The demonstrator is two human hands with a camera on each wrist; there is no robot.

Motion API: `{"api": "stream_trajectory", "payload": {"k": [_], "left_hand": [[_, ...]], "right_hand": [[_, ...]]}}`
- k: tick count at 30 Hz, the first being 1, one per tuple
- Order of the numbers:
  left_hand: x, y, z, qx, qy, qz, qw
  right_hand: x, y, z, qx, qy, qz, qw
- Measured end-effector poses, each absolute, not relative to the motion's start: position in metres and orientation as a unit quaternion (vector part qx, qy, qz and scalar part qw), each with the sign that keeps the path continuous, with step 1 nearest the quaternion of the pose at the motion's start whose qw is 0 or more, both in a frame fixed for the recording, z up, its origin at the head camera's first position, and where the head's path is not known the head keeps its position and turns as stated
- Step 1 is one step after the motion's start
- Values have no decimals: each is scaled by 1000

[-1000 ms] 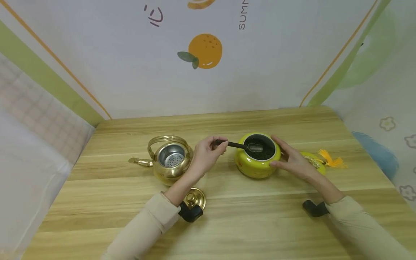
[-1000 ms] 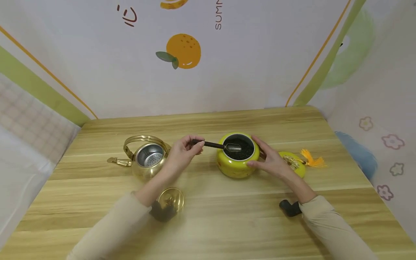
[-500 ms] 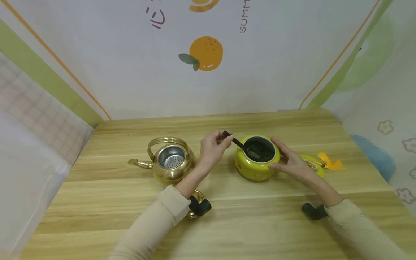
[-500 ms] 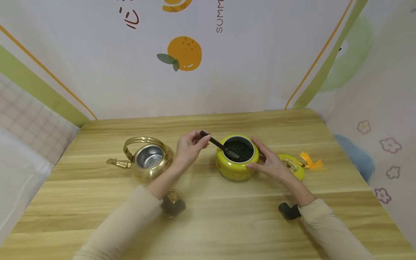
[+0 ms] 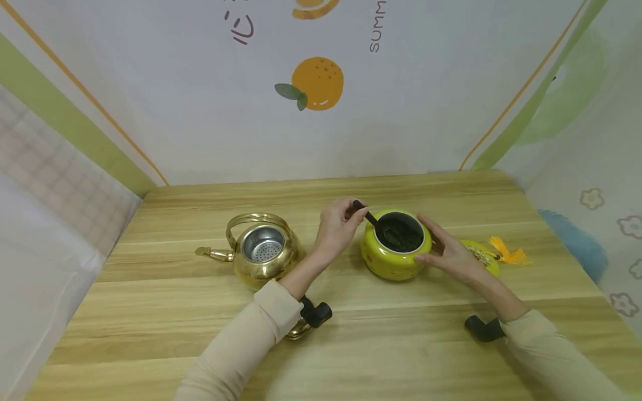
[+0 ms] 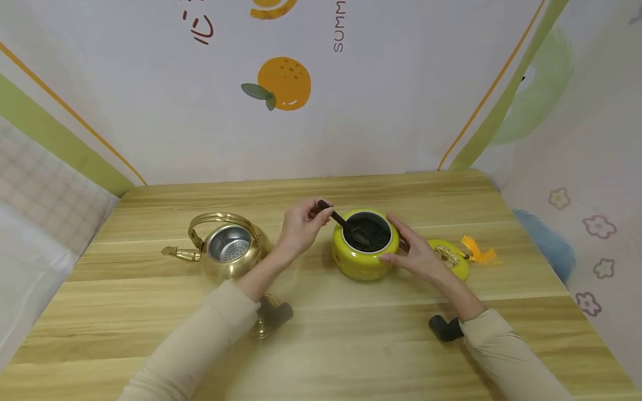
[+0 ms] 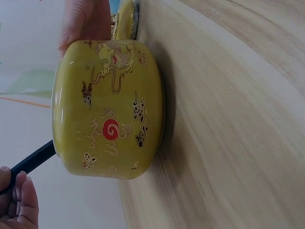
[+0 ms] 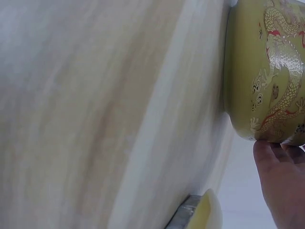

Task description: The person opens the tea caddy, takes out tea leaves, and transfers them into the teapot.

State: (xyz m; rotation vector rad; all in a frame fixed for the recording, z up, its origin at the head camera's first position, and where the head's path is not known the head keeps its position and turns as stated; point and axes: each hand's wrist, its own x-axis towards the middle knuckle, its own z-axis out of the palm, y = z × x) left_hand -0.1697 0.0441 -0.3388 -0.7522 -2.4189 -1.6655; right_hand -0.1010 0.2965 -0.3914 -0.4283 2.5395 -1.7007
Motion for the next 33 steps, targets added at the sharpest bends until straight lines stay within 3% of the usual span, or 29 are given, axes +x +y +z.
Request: {"api": "stream_trajectory", "payload": {"k": [13, 33], "left_hand": [[-168, 50, -342, -256, -820, -512, 21], [-161, 59, -359, -169, -816, -551, -46]], "right_hand": [[-102, 299, -393, -134, 829, -542, 31], [-102, 299, -394, -124, 837, -533, 31]]}}
